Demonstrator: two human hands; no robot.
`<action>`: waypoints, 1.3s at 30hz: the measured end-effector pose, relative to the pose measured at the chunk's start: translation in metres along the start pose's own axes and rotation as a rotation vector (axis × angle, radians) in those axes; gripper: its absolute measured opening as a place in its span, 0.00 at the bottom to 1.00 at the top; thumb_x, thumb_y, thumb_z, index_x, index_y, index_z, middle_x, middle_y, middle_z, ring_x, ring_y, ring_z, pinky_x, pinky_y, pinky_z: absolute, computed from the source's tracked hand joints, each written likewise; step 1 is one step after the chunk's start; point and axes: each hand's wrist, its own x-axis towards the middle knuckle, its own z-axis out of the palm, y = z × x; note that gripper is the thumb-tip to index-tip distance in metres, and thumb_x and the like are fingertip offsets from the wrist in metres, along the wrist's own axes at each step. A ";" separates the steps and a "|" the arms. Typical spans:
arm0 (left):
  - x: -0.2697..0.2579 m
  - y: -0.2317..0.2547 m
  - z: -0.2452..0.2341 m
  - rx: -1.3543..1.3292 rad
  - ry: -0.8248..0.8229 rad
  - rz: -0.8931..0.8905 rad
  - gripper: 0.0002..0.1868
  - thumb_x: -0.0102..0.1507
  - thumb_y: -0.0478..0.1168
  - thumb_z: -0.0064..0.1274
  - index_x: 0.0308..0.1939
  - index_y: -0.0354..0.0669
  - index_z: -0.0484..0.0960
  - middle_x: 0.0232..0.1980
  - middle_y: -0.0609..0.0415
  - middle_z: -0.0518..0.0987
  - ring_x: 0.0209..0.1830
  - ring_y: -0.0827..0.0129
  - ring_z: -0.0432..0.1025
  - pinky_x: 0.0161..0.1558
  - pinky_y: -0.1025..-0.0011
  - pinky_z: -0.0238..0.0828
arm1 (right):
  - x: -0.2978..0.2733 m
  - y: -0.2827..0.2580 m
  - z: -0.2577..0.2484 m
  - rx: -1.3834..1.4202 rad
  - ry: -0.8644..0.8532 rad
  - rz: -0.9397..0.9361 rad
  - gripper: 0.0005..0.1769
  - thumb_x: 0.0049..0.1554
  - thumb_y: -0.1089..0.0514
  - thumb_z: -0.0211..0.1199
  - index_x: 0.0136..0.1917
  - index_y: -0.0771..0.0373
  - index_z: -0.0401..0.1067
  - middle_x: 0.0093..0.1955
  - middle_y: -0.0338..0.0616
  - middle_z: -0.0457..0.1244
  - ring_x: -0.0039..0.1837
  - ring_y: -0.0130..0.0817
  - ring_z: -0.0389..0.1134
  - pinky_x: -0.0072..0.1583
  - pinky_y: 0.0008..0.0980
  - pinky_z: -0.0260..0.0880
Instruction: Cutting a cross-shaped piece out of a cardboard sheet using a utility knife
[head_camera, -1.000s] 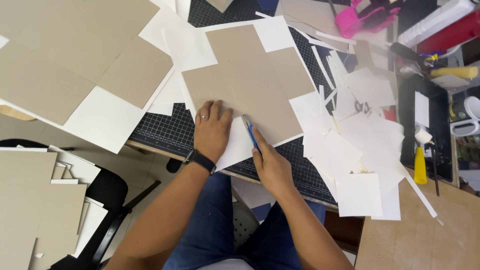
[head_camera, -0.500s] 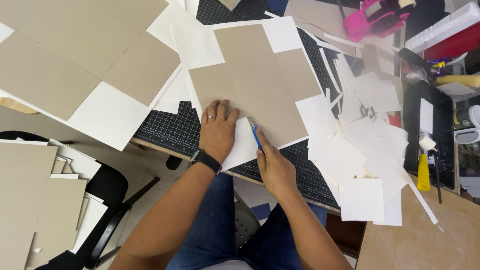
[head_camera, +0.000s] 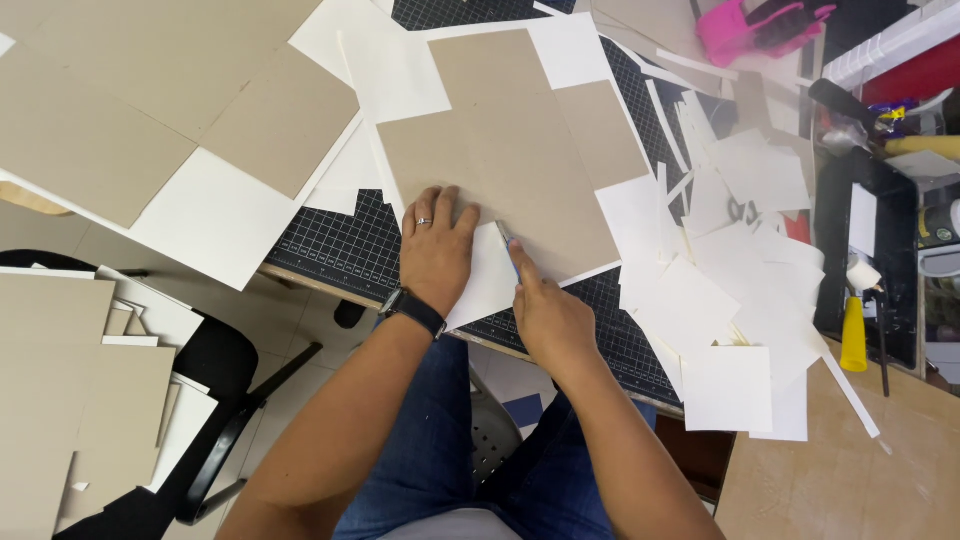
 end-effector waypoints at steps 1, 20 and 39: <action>-0.002 0.002 0.000 -0.001 0.000 0.002 0.11 0.72 0.43 0.44 0.57 0.55 0.77 0.67 0.49 0.69 0.75 0.51 0.55 0.71 0.53 0.50 | -0.004 0.001 0.000 0.000 0.001 0.002 0.33 0.68 0.56 0.40 0.85 0.52 0.45 0.47 0.63 0.70 0.43 0.55 0.76 0.39 0.44 0.74; -0.001 0.001 -0.001 0.006 -0.046 -0.016 0.10 0.73 0.42 0.44 0.58 0.55 0.75 0.68 0.50 0.67 0.76 0.53 0.53 0.72 0.54 0.47 | -0.055 0.015 0.004 0.039 -0.065 0.002 0.34 0.67 0.58 0.42 0.84 0.55 0.43 0.51 0.70 0.69 0.43 0.59 0.76 0.36 0.44 0.74; -0.001 -0.001 0.001 -0.022 0.108 0.056 0.15 0.66 0.40 0.45 0.56 0.50 0.79 0.68 0.45 0.70 0.70 0.48 0.61 0.67 0.48 0.59 | -0.107 0.054 0.039 0.029 -0.160 0.161 0.38 0.67 0.48 0.44 0.85 0.32 0.35 0.38 0.37 0.65 0.35 0.38 0.66 0.35 0.41 0.62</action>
